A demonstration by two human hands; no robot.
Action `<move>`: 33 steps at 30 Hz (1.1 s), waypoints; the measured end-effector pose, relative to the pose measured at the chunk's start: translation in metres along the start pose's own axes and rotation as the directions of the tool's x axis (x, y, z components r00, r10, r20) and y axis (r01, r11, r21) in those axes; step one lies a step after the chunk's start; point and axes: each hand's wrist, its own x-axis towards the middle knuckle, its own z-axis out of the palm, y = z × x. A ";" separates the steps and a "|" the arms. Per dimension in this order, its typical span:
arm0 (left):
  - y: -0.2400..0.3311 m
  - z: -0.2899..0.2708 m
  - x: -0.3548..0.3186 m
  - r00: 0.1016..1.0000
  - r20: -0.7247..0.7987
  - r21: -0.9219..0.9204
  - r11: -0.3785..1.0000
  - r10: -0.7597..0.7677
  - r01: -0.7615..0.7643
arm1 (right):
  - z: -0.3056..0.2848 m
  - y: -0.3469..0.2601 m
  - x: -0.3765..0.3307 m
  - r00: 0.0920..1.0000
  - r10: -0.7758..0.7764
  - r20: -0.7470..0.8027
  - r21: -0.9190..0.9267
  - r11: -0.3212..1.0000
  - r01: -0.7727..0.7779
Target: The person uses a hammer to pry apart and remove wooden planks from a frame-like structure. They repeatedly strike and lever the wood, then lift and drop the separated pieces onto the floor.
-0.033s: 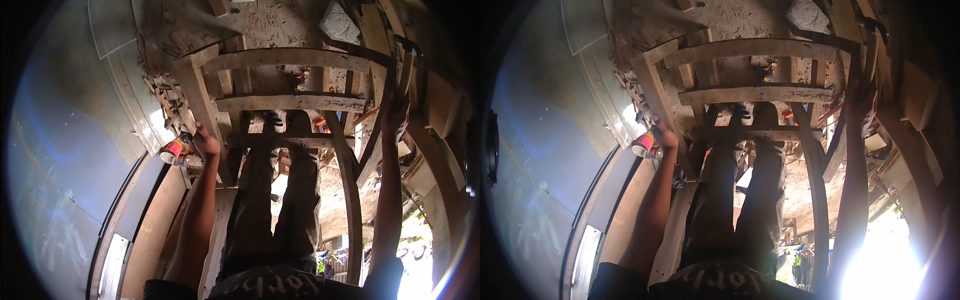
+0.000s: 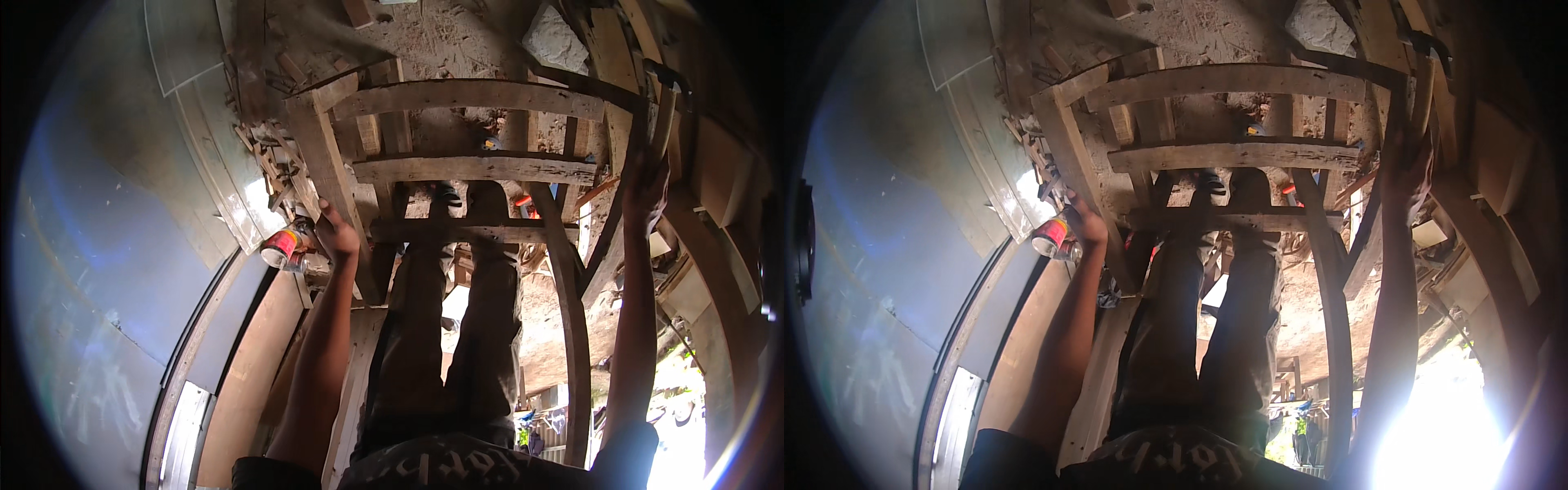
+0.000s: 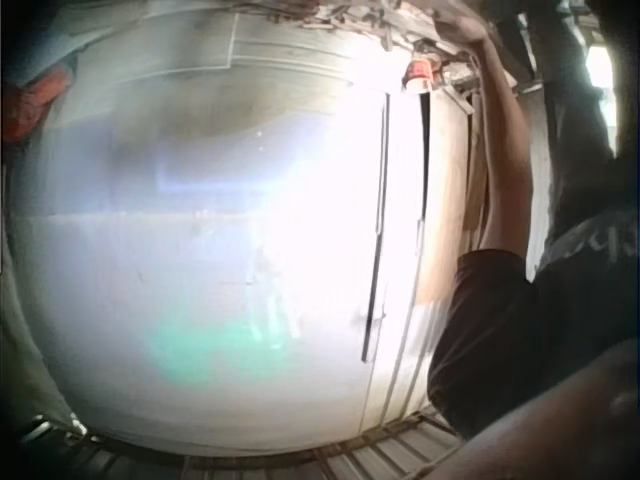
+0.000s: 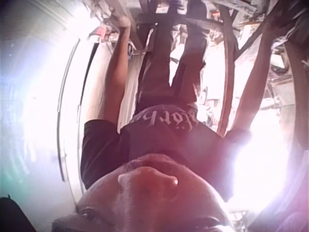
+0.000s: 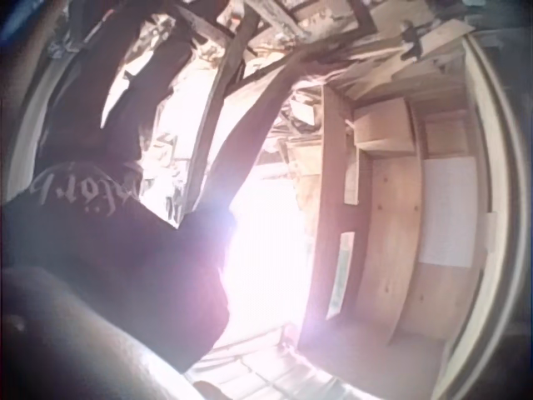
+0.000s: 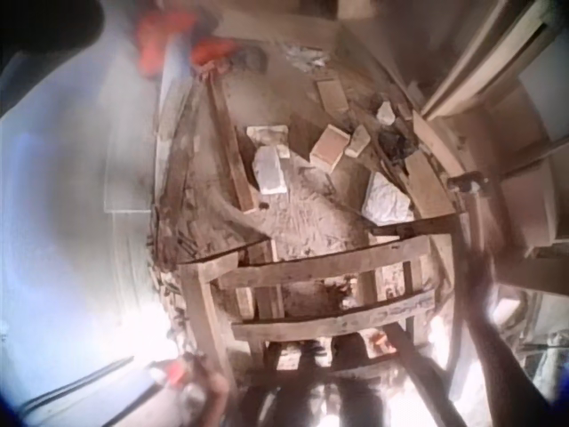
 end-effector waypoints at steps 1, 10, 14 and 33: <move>-0.003 -0.008 -0.007 1.000 0.008 0.034 0.999 0.006 -0.006 | -0.001 0.001 -0.005 0.997 -0.074 -0.034 0.013 0.997 0.074; -0.011 0.009 -0.002 0.994 -0.090 0.104 0.992 -0.065 0.074 | 0.002 0.007 -0.002 0.993 -0.103 -0.056 0.017 0.994 0.104; 0.002 0.017 -0.003 0.960 -0.274 0.027 0.998 0.055 -0.049 | -0.001 -0.003 -0.001 0.999 -0.043 -0.032 0.024 0.999 0.044; 0.002 -0.001 -0.002 0.987 0.095 -0.037 0.990 -0.131 0.135 | 0.003 0.008 0.000 0.979 -0.177 -0.106 -0.047 0.984 0.172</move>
